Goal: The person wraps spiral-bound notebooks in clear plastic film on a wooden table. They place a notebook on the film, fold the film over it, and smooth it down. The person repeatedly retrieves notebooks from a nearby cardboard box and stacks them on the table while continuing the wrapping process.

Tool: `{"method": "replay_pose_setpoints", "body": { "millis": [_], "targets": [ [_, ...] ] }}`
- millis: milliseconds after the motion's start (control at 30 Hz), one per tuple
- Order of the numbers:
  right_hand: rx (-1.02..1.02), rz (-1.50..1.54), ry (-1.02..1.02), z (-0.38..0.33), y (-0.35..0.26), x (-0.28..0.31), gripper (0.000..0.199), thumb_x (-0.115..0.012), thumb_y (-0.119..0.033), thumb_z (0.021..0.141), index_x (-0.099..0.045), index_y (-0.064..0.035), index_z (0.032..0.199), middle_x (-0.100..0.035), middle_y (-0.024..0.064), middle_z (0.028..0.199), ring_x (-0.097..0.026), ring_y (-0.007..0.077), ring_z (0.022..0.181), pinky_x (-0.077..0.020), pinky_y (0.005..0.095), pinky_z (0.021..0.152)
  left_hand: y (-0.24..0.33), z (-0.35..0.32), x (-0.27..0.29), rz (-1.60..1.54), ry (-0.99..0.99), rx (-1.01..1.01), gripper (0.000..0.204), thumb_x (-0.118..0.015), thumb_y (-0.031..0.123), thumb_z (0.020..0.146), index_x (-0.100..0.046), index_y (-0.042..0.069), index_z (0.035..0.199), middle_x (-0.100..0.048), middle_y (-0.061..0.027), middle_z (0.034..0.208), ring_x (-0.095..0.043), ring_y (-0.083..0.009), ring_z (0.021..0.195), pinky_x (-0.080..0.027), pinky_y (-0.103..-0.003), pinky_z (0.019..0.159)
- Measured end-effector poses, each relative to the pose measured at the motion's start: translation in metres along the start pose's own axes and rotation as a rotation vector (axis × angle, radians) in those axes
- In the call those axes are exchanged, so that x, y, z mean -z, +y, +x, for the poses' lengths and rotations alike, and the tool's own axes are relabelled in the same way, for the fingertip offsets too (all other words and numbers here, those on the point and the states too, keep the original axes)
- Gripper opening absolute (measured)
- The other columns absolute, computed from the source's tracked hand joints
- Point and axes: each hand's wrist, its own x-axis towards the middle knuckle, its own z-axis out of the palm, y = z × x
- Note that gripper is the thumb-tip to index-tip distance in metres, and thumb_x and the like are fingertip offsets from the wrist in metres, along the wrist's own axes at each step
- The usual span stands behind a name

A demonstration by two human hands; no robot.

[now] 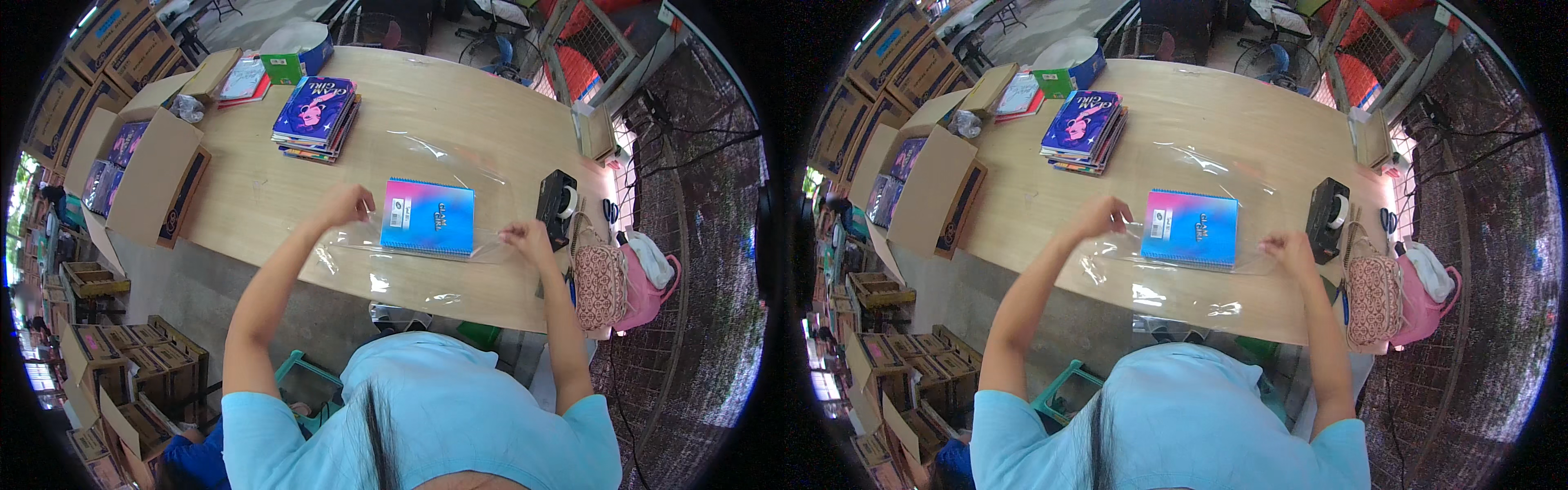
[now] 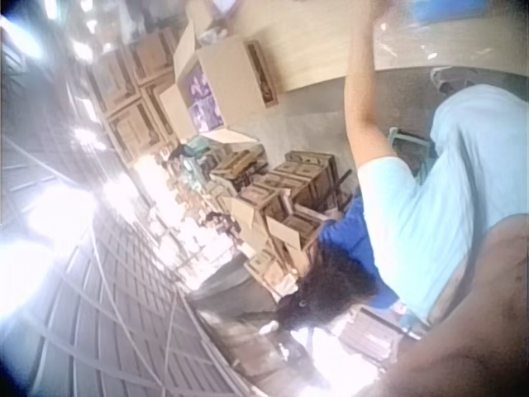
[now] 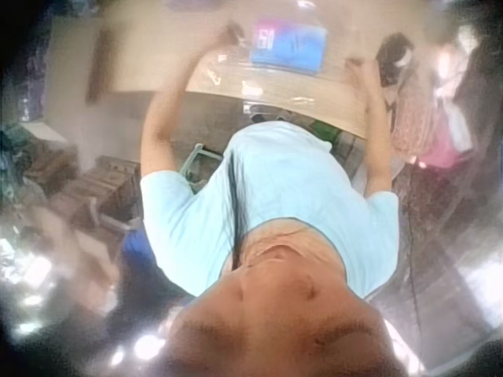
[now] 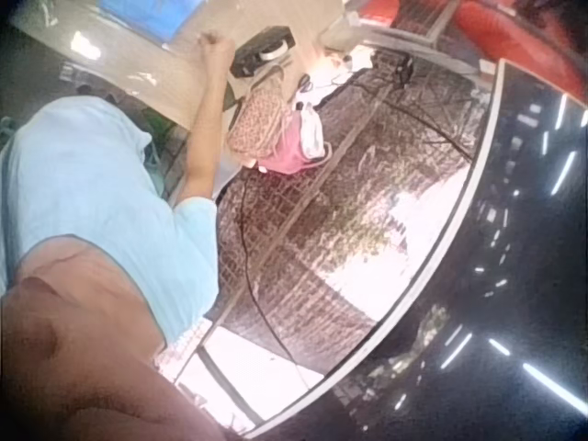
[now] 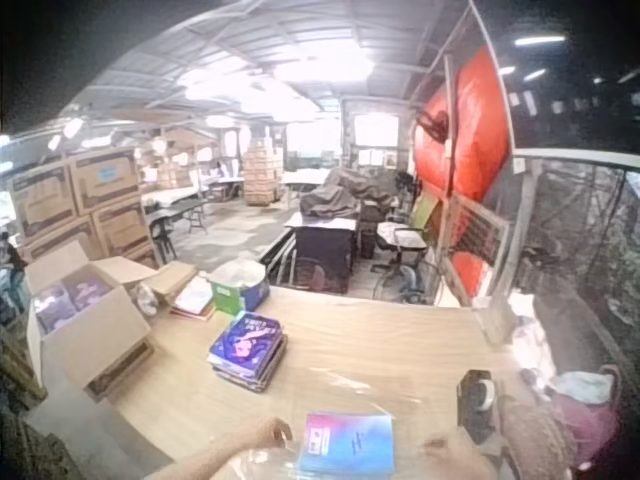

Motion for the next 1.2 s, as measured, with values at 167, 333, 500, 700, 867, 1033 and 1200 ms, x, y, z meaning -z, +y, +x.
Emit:
{"method": "replay_pose_setpoints", "body": {
  "millis": [167, 333, 500, 700, 867, 1033, 1200],
  "targets": [
    [-0.126, 0.183, -0.195, 0.050, 0.026, 0.000, 0.013, -0.073, -0.010, 0.077, -0.069, 0.0020, 0.081, -0.066, 0.0049, 0.066, -0.060, 0.0097, 0.058, -0.0454, 0.0239, 0.053, -0.039, 0.031, 0.034, -0.180, -0.135, -0.004, 0.022, -0.070, -0.006, 0.067, -0.069, -0.001, 0.088, -0.070, -0.0100, 0.073, -0.068, -0.0126, 0.070, -0.053, -0.026, 0.064],
    [-0.146, 0.324, -0.324, 0.058, 0.047, -0.002, 0.011, -0.074, -0.007, 0.073, -0.066, 0.0005, 0.076, -0.065, 0.0047, 0.064, -0.059, 0.0102, 0.057, -0.0452, 0.0229, 0.054, -0.013, 0.038, 0.034, 0.002, -0.257, 0.014, 0.028, -0.075, -0.002, 0.065, -0.072, 0.005, 0.092, -0.071, -0.0075, 0.075, -0.068, -0.0114, 0.069, -0.050, -0.026, 0.060],
    [0.009, 0.048, -0.398, -0.012, 0.014, 0.007, 0.010, -0.075, -0.006, 0.067, -0.067, -0.0042, 0.073, -0.065, 0.0032, 0.066, -0.060, 0.0101, 0.064, -0.0469, 0.0269, 0.059, -0.003, -0.004, -0.002, -0.164, -0.590, -0.138, 0.030, -0.078, 0.002, 0.063, -0.074, 0.008, 0.092, -0.071, -0.0046, 0.076, -0.066, -0.0125, 0.067, -0.050, -0.027, 0.059],
    [0.333, -0.011, -0.508, -0.118, 0.016, -0.034, 0.015, -0.073, -0.008, 0.073, -0.072, -0.0071, 0.087, -0.066, 0.0047, 0.079, -0.063, 0.0182, 0.071, -0.0494, 0.0299, 0.064, -0.010, -0.099, -0.101, -0.140, -0.402, 0.009, 0.017, -0.079, 0.014, 0.067, -0.069, 0.004, 0.075, -0.068, -0.0073, 0.076, -0.066, -0.0159, 0.070, -0.049, -0.033, 0.061],
    [0.175, 0.091, -0.420, -0.106, 0.008, -0.009, 0.016, -0.070, -0.007, 0.074, -0.072, -0.0063, 0.090, -0.067, 0.0050, 0.080, -0.064, 0.0170, 0.079, -0.0491, 0.0290, 0.066, -0.031, -0.093, -0.083, -0.308, -0.409, -0.050, 0.012, -0.072, 0.011, 0.075, -0.065, 0.004, 0.081, -0.066, -0.0065, 0.073, -0.063, -0.0172, 0.069, -0.049, -0.033, 0.063],
    [-0.050, 0.024, -0.132, -0.028, 0.016, 0.012, 0.022, -0.071, -0.023, 0.078, -0.071, -0.0045, 0.090, -0.067, 0.0111, 0.073, -0.063, 0.0165, 0.064, -0.0485, 0.0316, 0.066, 0.043, -0.052, 0.002, 0.394, 0.377, 0.138, 0.016, -0.065, 0.012, 0.077, -0.065, 0.011, 0.092, -0.065, -0.0108, 0.090, -0.065, -0.0279, 0.084, -0.048, -0.044, 0.085],
    [-0.179, 0.399, -0.240, 0.066, 0.051, 0.006, 0.020, -0.074, -0.018, 0.077, -0.070, 0.0017, 0.079, -0.066, 0.0059, 0.065, -0.062, 0.0118, 0.060, -0.0485, 0.0254, 0.055, 0.069, -0.065, -0.132, 0.448, 0.332, -0.495, 0.049, -0.068, 0.020, 0.078, -0.055, 0.017, 0.125, -0.040, -0.0084, 0.143, -0.033, -0.0304, 0.135, -0.020, -0.061, 0.108]
  ]
}}
